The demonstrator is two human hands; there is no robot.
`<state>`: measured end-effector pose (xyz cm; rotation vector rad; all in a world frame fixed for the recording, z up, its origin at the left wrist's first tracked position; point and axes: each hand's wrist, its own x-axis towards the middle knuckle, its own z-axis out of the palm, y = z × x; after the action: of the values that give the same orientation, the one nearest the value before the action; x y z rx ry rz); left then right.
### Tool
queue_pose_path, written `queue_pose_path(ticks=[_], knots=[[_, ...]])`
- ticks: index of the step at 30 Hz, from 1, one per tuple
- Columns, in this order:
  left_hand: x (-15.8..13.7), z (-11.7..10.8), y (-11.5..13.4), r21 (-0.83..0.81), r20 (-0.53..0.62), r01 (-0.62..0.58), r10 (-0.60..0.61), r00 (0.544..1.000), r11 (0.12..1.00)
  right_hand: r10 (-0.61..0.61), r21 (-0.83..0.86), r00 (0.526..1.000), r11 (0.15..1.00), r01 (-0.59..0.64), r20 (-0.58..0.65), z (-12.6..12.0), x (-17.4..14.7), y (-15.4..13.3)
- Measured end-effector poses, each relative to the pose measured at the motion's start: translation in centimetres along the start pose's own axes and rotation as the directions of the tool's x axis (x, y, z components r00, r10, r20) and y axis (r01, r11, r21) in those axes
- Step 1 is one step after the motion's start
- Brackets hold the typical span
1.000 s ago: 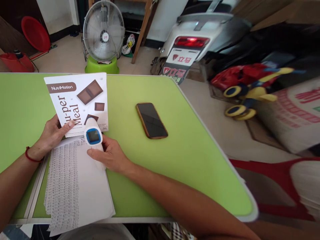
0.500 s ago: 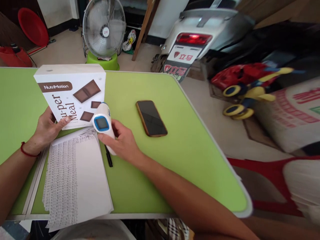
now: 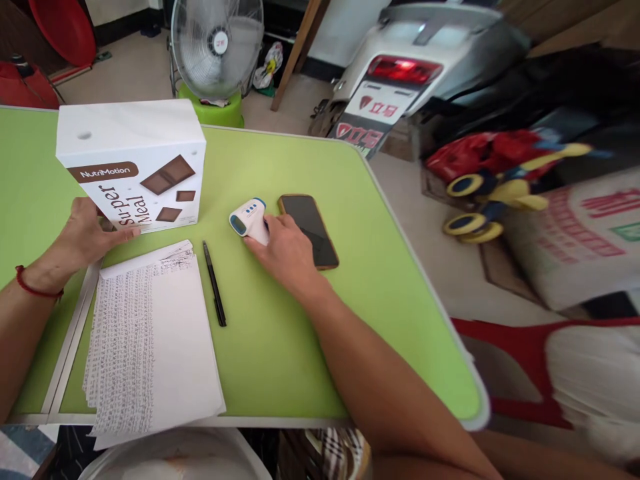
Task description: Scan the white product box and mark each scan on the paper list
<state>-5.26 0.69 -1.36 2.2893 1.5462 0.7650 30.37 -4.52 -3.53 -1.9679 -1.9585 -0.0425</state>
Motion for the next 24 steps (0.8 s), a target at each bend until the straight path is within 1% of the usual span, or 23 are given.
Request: queue_pose_path(ticks=[1, 2, 3, 4, 5, 6, 7, 8, 10, 11, 12, 14, 15, 17, 18, 20, 22, 23, 24], knots=[[0.1, -0.2, -0.1, 0.124, 0.004, 0.120, -0.121, 0.993, 0.985, -0.004, -0.022, 1.000, 1.000, 0.003, -0.017, -0.2, -0.1, -0.2], [0.3, -0.6, 0.0, 0.210, 0.034, 0.172, -0.183, 0.983, 0.963, -0.021, -0.040, 0.999, 0.999, 0.019, -0.049, -0.5, -0.2, -0.5], [0.4, -0.9, 0.3, 0.261, 0.081, 0.188, -0.216, 0.973, 0.947, -0.053, -0.050, 0.994, 0.998, 0.049, -0.091, -0.8, -0.5, -1.0], [0.5, -1.4, 0.6, 0.282, 0.139, 0.178, -0.223, 0.965, 0.943, -0.098, -0.046, 0.986, 0.995, 0.093, -0.134, -1.0, -0.9, -1.6], [0.5, -1.8, 1.1, 0.283, 0.195, 0.154, -0.214, 0.957, 0.947, -0.150, -0.024, 0.975, 0.989, 0.148, -0.164, -1.2, -1.3, -2.2], [0.5, -2.3, 1.6, 0.273, 0.256, 0.121, -0.193, 0.947, 0.954, -0.202, 0.021, 0.965, 0.978, 0.209, -0.168, -1.3, -1.9, -2.9], [0.4, -2.6, 2.1, 0.262, 0.331, 0.087, -0.174, 0.928, 0.961, -0.245, 0.083, 0.958, 0.962, 0.259, -0.147, -1.4, -2.5, -3.6], [0.3, -2.9, 2.6, 0.261, 0.393, 0.067, -0.170, 0.904, 0.963, -0.277, 0.147, 0.957, 0.946, 0.288, -0.091, -1.3, -3.0, -4.2], [-0.1, -3.0, 3.5, 0.290, 0.478, 0.031, -0.172, 0.861, 0.957, -0.304, 0.228, 0.952, 0.930, 0.288, 0.036, -1.0, -3.9, -5.1], [-0.4, -2.9, 3.9, 0.287, 0.491, -0.005, -0.143, 0.860, 0.958, -0.308, 0.239, 0.947, 0.930, 0.281, 0.087, -0.8, -4.2, -5.4], [-0.6, -2.6, 4.2, 0.269, 0.480, -0.046, -0.092, 0.872, 0.962, -0.306, 0.229, 0.944, 0.934, 0.274, 0.119, -0.7, -4.3, -5.6], [-1.1, -1.7, 4.8, 0.220, 0.441, -0.107, 0.000, 0.898, 0.970, -0.294, 0.170, 0.947, 0.948, 0.271, 0.130, -0.6, -4.2, -5.5], [-1.4, -1.1, 5.2, 0.201, 0.421, -0.122, 0.027, 0.907, 0.972, -0.285, 0.138, 0.952, 0.953, 0.269, 0.114, -0.6, -4.0, -5.3], [-1.8, 0.0, 5.9, 0.213, 0.362, -0.117, 0.033, 0.932, 0.970, -0.274, 0.125, 0.961, 0.955, 0.268, 0.037, -0.9, -3.5, -4.8], [-2.0, 0.5, 6.3, 0.238, 0.334, -0.111, 0.026, 0.942, 0.965, -0.274, 0.155, 0.962, 0.949, 0.274, -0.021, -1.1, -3.2, -4.5], [-2.4, 1.3, 7.1, 0.298, 0.282, -0.101, 0.013, 0.959, 0.949, -0.257, 0.269, 0.951, 0.916, 0.297, -0.174, -1.5, -2.8, -4.0], [-2.5, 1.7, 7.7, 0.309, 0.256, -0.105, 0.024, 0.966, 0.945, -0.209, 0.417, 0.924, 0.844, 0.336, -0.321, -1.9, -2.6, -3.8], [-2.6, 1.8, 7.9, 0.299, 0.248, -0.121, 0.046, 0.968, 0.947, -0.182, 0.484, 0.922, 0.807, 0.338, -0.341, -2.0, -2.6, -3.9], [-2.6, 1.9, 8.0, 0.285, 0.240, -0.147, 0.078, 0.968, 0.947, -0.159, 0.550, 0.929, 0.767, 0.330, -0.335, -2.1, -2.7, -4.1]])
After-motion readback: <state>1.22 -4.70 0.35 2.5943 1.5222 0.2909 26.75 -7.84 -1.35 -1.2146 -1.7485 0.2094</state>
